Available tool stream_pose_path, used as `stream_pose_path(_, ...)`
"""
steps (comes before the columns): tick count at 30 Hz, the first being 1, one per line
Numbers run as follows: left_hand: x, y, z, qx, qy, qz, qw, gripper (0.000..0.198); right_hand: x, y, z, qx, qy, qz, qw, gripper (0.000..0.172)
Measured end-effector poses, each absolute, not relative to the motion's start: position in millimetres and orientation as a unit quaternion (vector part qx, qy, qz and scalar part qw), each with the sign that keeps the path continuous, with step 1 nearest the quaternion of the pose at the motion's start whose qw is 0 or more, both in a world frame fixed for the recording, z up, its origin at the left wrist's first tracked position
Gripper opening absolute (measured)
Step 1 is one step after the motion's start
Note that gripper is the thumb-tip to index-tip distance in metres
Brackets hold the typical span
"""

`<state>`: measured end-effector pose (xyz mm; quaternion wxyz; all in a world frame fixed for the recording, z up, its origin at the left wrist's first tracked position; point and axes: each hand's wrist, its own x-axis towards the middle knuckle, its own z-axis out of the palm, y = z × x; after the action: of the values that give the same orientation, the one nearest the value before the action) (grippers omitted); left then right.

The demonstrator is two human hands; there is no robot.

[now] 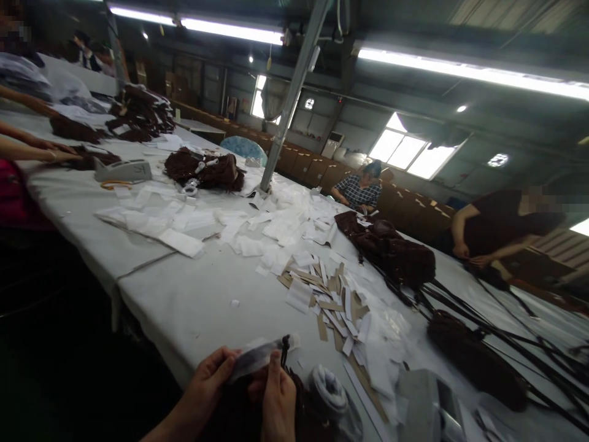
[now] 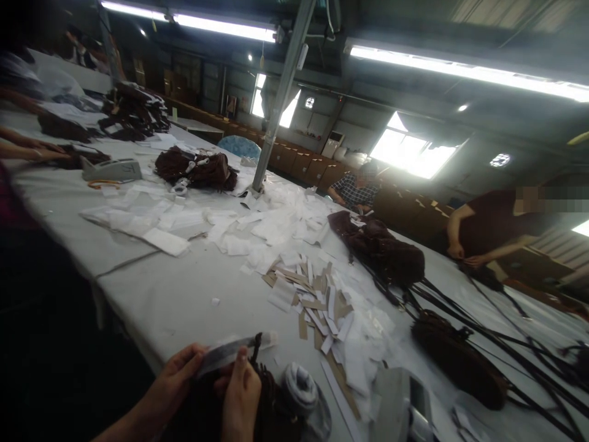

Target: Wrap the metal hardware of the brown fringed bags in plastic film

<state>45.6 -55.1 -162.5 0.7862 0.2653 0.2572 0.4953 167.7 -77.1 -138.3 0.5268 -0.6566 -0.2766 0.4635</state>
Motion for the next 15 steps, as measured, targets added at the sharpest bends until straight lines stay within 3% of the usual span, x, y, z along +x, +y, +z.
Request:
stream_pose_path(7,36,-60,-153,0.376,0.338,0.436,0.745,0.031,167,-66,-102,-0.487,-0.147,0.593,0.624,0.042)
stream_pose_path(10,36,-54,-134,0.427,0.379,0.441,0.692,0.03,172,-64,-82,-0.517,-0.27,0.534,0.613,0.035)
stream_pose_path(15,30,-37,-125,0.524,0.471,0.449,0.55,0.027,182,-64,-73,-0.616,-0.423,0.339,0.572,0.045)
